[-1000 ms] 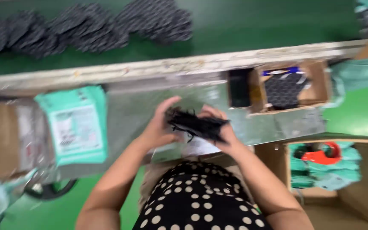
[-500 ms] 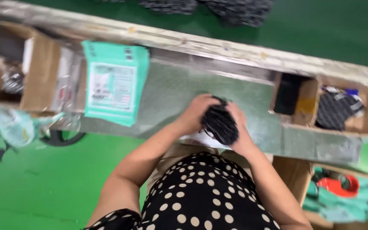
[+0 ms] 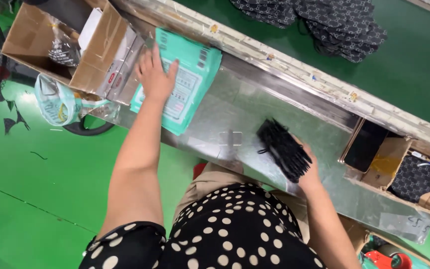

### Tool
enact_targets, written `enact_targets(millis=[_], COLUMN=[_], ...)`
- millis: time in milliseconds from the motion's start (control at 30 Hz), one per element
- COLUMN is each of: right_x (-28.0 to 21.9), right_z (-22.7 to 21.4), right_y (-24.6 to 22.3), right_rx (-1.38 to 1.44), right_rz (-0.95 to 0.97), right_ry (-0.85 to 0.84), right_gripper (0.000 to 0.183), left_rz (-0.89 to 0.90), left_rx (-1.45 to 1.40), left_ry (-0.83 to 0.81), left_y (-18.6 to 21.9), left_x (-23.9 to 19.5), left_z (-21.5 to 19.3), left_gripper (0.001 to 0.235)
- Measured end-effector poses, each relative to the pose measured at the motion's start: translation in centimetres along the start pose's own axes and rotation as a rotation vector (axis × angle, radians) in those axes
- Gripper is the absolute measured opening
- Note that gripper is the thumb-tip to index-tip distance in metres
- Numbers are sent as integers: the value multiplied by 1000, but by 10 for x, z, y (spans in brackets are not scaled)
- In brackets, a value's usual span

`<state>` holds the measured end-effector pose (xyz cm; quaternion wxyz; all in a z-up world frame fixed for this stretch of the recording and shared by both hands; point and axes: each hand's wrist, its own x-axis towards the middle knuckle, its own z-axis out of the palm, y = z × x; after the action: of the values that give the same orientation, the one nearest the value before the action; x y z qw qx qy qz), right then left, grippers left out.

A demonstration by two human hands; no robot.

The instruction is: The person sits at a factory workstation and packs black face masks into teal plastic pouches one at a time. They take a mask, open a pouch, insert the mask, press the pouch closed, and place the sealed pouch on the conveyor beside them.

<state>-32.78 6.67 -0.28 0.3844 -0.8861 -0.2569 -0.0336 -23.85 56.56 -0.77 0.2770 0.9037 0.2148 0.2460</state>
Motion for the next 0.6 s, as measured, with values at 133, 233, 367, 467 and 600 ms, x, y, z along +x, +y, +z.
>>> enact_targets(millis=[133,233,367,467,600], right_x=[21,29,-4,-18,-41], right_z=[7,2,25,51,75], right_y=[-15,-50,13,64,108], right_rx=[85,50,1187,1095,896], right_rz=[-28,-34,672,629,570], right_ry=[57,43,84,-47,-270], right_gripper=[47,58,44,44,43], left_rz=[104,205,475,359,332], left_rx=[180,179,27,-55,-21], left_ry=[-160,-62,-178,-322,-413], left_y=[5,36,33,52,29], left_x=[-17,-23,-13,-2,-6], left_z=[2,-23,-21,-29,-15], left_gripper=[82,77,38,29,20])
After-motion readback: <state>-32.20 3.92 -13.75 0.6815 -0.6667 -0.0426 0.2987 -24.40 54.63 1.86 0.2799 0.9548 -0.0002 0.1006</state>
